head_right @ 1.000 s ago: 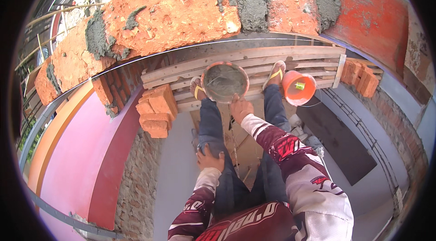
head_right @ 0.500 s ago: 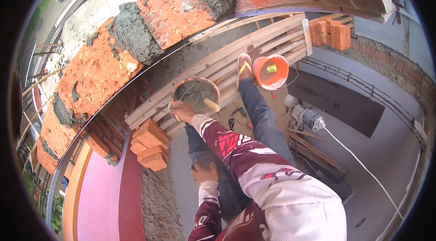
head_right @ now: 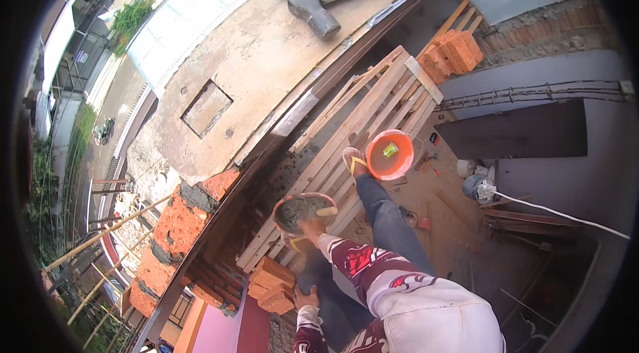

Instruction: The person scoops mortar from a bucket with a trowel and spreads it along the top of a brick wall. They place a brick onto the mortar bed, tap it into position, and repeat the process to extend the wall.

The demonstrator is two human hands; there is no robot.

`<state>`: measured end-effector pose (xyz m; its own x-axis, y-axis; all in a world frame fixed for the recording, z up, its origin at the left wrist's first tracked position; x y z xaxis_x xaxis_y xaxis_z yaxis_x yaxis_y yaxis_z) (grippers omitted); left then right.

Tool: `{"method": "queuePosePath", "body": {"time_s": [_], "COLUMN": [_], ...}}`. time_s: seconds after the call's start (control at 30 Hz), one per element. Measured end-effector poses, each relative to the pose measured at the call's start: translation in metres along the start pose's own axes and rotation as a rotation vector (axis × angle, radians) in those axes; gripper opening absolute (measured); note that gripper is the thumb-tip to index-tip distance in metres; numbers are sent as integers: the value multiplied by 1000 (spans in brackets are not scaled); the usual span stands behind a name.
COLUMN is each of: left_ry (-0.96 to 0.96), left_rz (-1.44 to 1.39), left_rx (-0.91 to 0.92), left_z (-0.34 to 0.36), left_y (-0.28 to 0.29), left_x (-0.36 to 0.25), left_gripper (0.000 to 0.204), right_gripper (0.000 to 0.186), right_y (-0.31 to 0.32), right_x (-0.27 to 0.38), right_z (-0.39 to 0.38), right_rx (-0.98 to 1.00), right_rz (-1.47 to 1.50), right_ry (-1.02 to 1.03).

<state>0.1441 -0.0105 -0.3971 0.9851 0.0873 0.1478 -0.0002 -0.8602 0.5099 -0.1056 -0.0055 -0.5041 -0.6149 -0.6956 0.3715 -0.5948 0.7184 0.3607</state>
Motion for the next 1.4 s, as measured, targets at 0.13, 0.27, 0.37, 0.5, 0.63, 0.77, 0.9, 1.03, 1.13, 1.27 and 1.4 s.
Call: {"method": "queuePosePath", "body": {"time_s": [0.13,0.27,0.37,0.5,0.63,0.77,0.9,1.03,1.13,1.27,1.4], "left_ry": [-38,-128,-283,-431,-421,-533,-396,-265,-235,-231,-262], "left_rz": [121,341,432,445,303,246,254,418,473,539,587], "left_rx": [62,171,276,369,124,-76,-158,-215,-229,-224,-215], "left_z": [-9,-25,-42,-76,-99,-115,-131,-148,-158,-169,-169], "left_y": [-13,-29,-35,-27,1,20,41,47,37,30,32], "left_x": [-15,-36,-56,-86,-131,-153,-128,-112,-121,-139,-158], "left_gripper": [100,102,100,84,61,51,48,47,47,47,47], "right_gripper": [54,47,44,39,31,30,38,52,56,65,79], "right_y": [66,146,204,289,372,455,523,569,588,618,633], "right_x": [49,91,111,147,181,199,210,195,167,144,156], "right_z": [4,10,29,67,114,188,266,326,365,418,423], "right_rx": [53,129,98,-26,-258,-427,-610,-680,-693,-765,-677], "right_rz": [172,439,553,745,913,881,855,838,747,649,528], "right_ry": [-118,-81,-98,-28,48,45,-29,-52,-51,-4,59]}}
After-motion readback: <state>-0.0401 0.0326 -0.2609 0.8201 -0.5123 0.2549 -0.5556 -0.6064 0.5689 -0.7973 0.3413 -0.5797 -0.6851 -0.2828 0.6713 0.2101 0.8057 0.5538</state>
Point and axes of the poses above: each hand's wrist, its own z-axis towards the middle knuckle, its own y-axis out of the back of the hand, x = y × z, the point moved 4 cm from there along z, towards the middle knuckle, and after that the axes turned 7 degrees about -x, right-handed, at the moved point
